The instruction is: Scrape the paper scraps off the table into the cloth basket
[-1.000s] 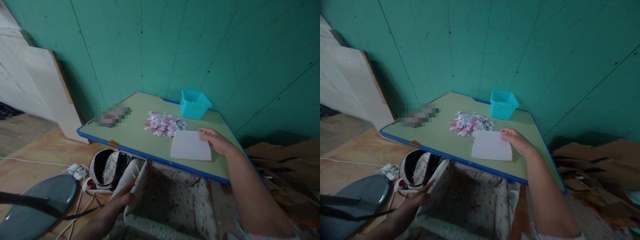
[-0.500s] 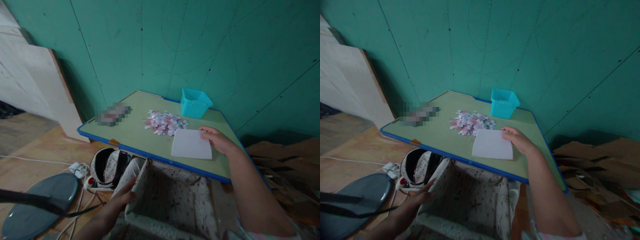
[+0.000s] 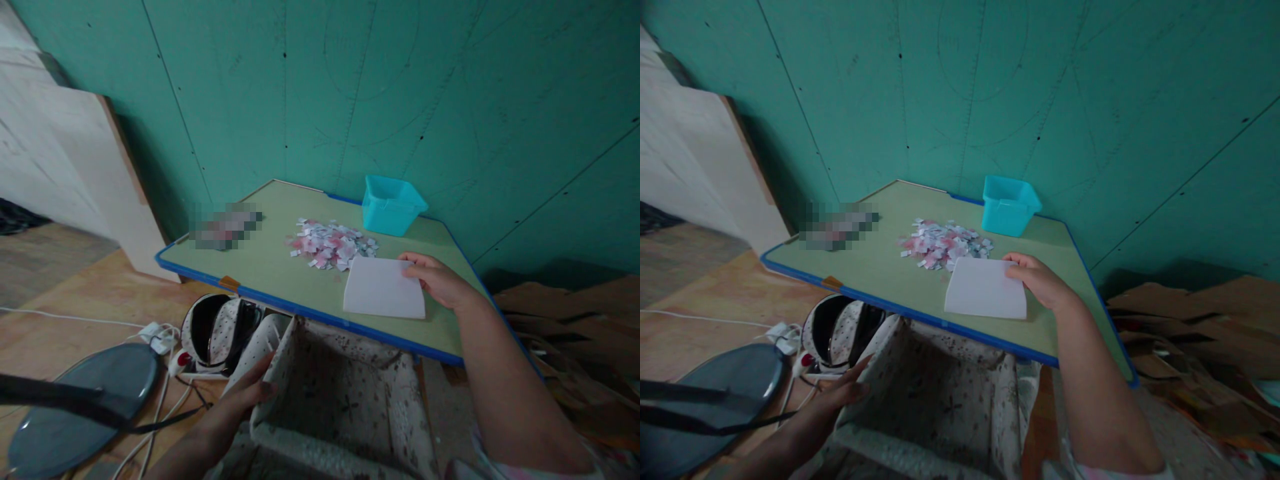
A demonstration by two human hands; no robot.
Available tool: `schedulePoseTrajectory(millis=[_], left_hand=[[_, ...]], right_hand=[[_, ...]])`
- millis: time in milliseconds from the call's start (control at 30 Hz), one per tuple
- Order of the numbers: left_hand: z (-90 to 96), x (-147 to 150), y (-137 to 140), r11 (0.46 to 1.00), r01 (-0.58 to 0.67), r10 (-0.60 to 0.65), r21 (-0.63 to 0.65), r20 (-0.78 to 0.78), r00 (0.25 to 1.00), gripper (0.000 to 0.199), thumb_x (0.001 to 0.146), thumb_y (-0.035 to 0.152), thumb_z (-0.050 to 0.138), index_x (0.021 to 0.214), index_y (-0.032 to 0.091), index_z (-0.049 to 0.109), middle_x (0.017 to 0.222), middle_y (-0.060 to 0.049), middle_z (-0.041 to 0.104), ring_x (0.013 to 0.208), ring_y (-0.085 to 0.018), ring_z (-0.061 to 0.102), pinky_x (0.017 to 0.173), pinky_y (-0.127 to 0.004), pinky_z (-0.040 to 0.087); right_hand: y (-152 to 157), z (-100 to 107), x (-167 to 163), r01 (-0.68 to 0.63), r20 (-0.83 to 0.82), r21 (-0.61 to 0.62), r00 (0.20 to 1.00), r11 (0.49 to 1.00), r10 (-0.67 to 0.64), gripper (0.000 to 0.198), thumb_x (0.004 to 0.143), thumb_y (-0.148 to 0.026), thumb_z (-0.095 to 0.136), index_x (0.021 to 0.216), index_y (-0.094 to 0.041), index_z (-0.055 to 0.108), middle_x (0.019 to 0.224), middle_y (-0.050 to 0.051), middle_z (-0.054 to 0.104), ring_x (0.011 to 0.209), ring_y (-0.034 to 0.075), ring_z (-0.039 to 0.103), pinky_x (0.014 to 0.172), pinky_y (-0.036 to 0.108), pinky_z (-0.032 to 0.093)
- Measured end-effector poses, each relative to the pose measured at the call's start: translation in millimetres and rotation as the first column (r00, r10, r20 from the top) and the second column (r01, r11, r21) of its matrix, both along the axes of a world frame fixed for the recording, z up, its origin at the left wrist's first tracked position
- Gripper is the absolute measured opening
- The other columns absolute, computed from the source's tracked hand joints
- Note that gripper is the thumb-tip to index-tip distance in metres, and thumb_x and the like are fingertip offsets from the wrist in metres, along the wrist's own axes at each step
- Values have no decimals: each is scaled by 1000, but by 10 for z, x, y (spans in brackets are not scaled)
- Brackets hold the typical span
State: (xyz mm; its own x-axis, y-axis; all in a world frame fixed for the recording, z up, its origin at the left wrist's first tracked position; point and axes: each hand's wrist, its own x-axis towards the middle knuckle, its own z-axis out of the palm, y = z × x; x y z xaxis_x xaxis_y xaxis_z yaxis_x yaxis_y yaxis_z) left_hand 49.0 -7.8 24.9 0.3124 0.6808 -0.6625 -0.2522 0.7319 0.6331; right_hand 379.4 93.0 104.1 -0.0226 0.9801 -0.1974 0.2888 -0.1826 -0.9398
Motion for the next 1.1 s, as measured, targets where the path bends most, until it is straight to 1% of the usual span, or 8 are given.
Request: schedulePoseTrajectory(millis=[100, 333, 467, 567, 700, 833, 967, 1100], left_hand=[[-9, 5, 0, 1000, -8, 8, -10, -25, 1000, 71, 65, 22, 49, 131, 19, 26, 96, -4, 71, 94, -27, 60, 74, -36, 47], [-21, -11, 23, 999, 26, -25, -32, 30, 999, 84, 63, 21, 49, 135, 16, 5, 96, -4, 71, 90, -25, 62, 71, -33, 48], [-43, -15, 30, 999, 44, -44, -7, 8, 999, 82, 60, 23, 50, 134, 17, 16, 101, -6, 69, 96, -30, 59, 74, -40, 48], [-48, -24, 23, 1000, 29, -29, 0, -26, 999, 76, 62, 23, 51, 133, 17, 23, 102, -7, 69, 98, -30, 58, 75, -39, 48], [-37, -34, 15, 999, -4, 4, -45, -8, 1000, 70, 64, 20, 52, 131, 19, 28, 94, -4, 71, 92, -29, 61, 74, -39, 48], [-43, -28, 16, 999, -14, 15, -31, 34, 999, 69, 63, 18, 52, 129, 18, 32, 87, -3, 73, 93, -29, 60, 73, -38, 48], [-76, -33, 10, 1000, 0, 0, -6, -4, 1000, 67, 63, 20, 51, 127, 18, 33, 90, -4, 72, 95, -29, 60, 83, -42, 44], [-114, -46, 1, 1000, -18, 18, 8, -81, 997, 61, 65, 24, 50, 124, 19, 38, 102, -6, 69, 112, -30, 47, 94, -46, 34]], right_hand=[[3, -3, 3, 3, 3, 0, 1000, 1000, -3, 21, 60, -22, 54, 80, -21, 52, 62, -3, 53, 52, 10, 48, 44, 19, 33], [-9, -4, 9, -17, -29, -40, 999, 999, 16, 23, 60, -21, 56, 82, -21, 52, 64, -4, 54, 53, 10, 49, 45, 19, 35], [-18, 9, 8, -47, -54, -55, 998, 997, 44, 24, 60, -22, 56, 83, -20, 51, 65, -4, 53, 52, 10, 50, 45, 19, 35], [-28, 27, 4, -66, -63, -56, 996, 996, 62, 25, 60, -21, 56, 83, -20, 50, 66, -3, 53, 52, 10, 50, 45, 19, 35], [-39, 48, -11, -67, -96, -48, 993, 997, 62, 23, 59, -21, 57, 81, -20, 49, 65, -4, 53, 51, 9, 49, 45, 19, 34], [-40, 68, -32, -30, -108, -33, 994, 999, 26, 22, 59, -21, 57, 80, -20, 50, 63, -5, 53, 51, 9, 48, 46, 19, 33], [-34, 79, -46, 8, -91, 7, 996, 1000, -8, 22, 58, -20, 58, 79, -20, 53, 66, -5, 53, 56, 9, 48, 48, 19, 34], [-27, 67, -41, 5, -74, 4, 997, 1000, -5, 21, 59, -20, 59, 79, -21, 54, 69, -4, 54, 60, 9, 50, 52, 19, 36]])
